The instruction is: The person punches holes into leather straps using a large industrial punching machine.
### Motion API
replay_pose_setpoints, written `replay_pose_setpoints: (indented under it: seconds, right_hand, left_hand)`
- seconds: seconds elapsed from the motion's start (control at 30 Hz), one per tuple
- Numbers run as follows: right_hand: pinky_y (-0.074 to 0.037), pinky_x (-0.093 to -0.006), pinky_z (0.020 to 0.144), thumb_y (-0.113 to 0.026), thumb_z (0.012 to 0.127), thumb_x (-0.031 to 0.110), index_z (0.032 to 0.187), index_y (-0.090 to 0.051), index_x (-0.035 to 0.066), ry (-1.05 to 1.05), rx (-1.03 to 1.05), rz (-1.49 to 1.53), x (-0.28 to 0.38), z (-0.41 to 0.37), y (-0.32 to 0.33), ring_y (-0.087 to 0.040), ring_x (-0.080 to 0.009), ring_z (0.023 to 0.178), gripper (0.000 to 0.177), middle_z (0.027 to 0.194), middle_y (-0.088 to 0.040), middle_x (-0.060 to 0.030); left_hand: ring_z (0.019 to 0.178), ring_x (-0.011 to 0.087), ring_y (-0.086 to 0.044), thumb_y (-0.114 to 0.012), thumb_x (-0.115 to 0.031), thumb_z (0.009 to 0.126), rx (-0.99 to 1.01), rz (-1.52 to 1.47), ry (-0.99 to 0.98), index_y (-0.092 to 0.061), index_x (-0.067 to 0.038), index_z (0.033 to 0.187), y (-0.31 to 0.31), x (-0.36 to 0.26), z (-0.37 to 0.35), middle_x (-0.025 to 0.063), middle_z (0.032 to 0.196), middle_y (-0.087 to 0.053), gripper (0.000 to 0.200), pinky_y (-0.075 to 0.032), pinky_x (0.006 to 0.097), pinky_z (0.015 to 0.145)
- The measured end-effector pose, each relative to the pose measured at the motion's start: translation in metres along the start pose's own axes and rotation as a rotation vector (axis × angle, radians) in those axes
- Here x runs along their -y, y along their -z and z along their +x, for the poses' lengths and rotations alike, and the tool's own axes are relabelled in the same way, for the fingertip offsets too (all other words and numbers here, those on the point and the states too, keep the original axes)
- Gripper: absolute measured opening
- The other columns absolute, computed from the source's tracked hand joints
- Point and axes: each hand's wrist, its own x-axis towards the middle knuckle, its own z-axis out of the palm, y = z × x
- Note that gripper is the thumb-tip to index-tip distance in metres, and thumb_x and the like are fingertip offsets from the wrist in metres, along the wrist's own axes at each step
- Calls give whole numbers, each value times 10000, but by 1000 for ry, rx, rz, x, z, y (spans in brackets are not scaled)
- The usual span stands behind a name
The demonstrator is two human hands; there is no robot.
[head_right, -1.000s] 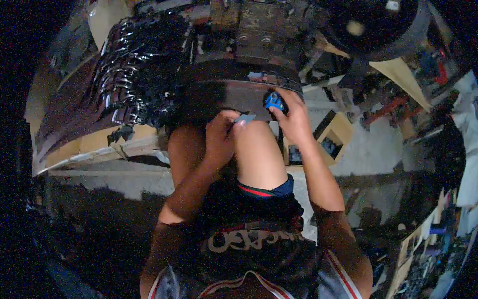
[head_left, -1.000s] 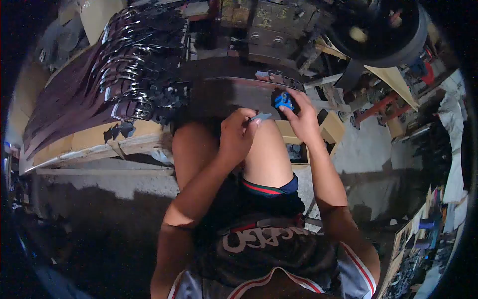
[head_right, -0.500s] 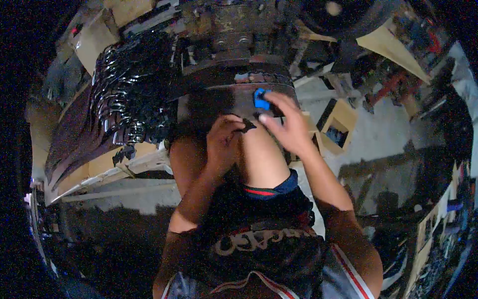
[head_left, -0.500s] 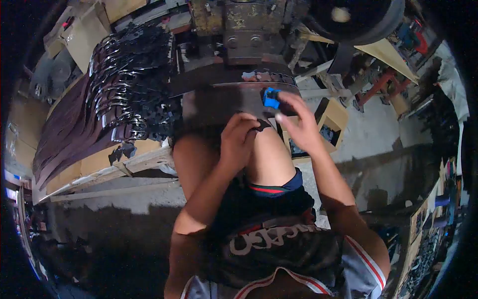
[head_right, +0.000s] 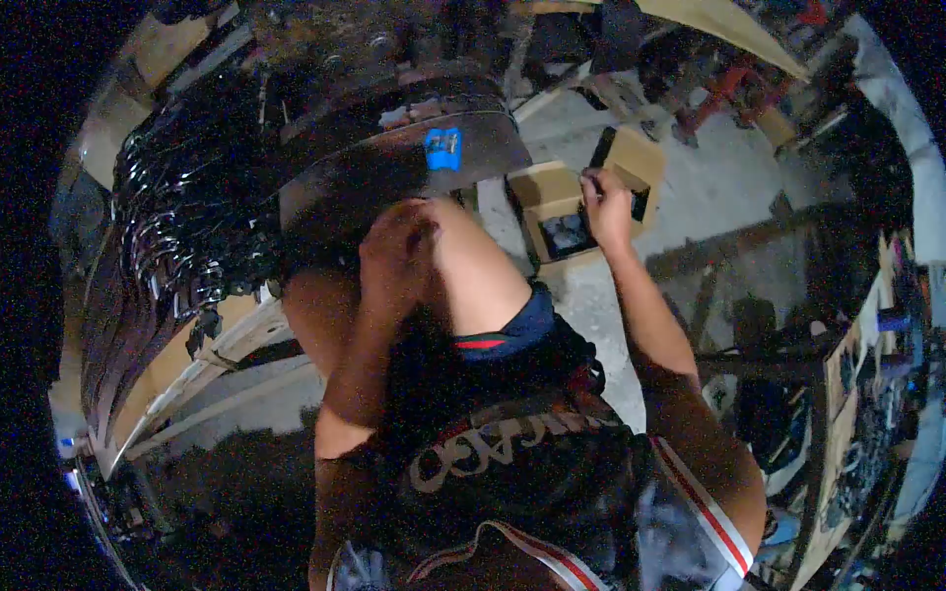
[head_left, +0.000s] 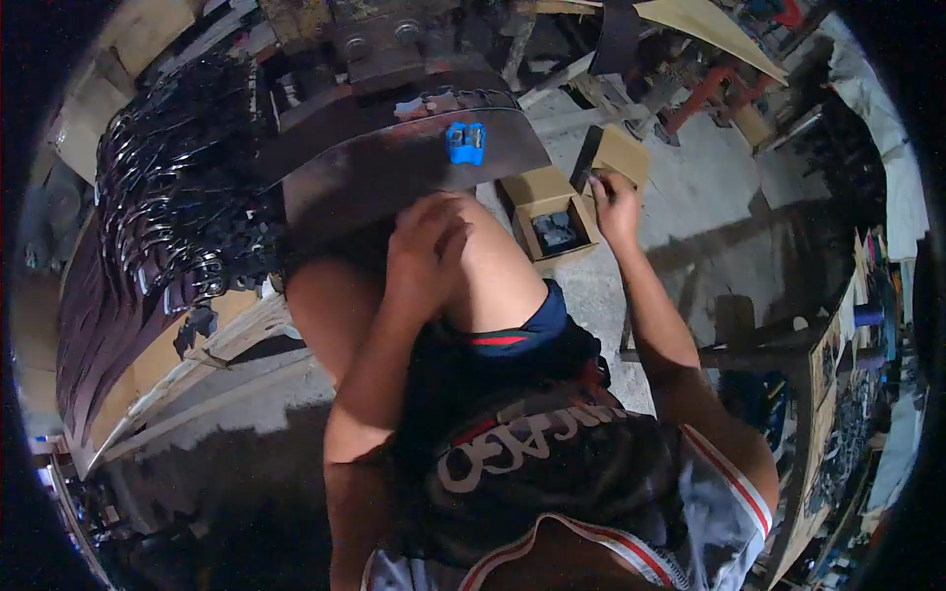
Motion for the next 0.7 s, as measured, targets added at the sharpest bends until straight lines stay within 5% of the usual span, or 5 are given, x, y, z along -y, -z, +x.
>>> replay_pose_setpoints:
  seconds: [0.17, 0.33, 0.43, 0.57, 0.7]
  right_hand:
    - [-489, -468, 882, -758, 742, 252, 1197, -565, -2, -31, 150, -455, -92, -25, -26, -591, -463, 988, 556, 1097, -614, -271]
    - [-512, -356, 848, -724, 819, 245, 1229, -536, -26, -303, 169, -124, -68, -31, -8, -663, -288, 942, 526, 1096, -640, -211]
    - [-505, -343, 814, -732, 802, 240, 1154, -573, -55, -119, -15, 123, -61, 1, -15, -660, -295, 890, 487, 983, -665, -194]
    - [-468, -321, 911, -724, 812, 209, 1281, -515, 16, 49, 111, 514, 108, 35, 12, -583, -222, 1086, 548, 1186, -600, -153]
    - [-430, -375, 990, -756, 768, 211, 1308, -489, 10, 296, 355, 299, 182, 58, 9, -536, -289, 1180, 635, 1289, -546, -185]
  left_hand:
    - [979, 344, -610, -683, -56, 767, 4, -28, -4, -656, -20, 1001, 7, -6, 4, 159, 1081, -624, 238, -500, 404, 865]
    - [969, 347, -609, -658, -39, 772, 11, -51, 25, -655, -9, 991, 14, -1, 6, 165, 1059, -625, 221, -500, 402, 859]
    - [982, 353, -600, -652, -35, 770, -44, -21, 45, -646, -5, 1014, 22, 4, 9, 172, 1057, -621, 246, -492, 410, 870]
    - [1039, 363, -575, -642, -25, 765, -161, 280, 65, -609, -14, 1109, 58, 14, 26, 186, 1102, -605, 346, -475, 426, 893]
    - [1090, 372, -548, -615, -24, 772, -275, 501, -27, -570, -25, 1194, 98, 62, 58, 199, 1170, -577, 425, -456, 438, 923]
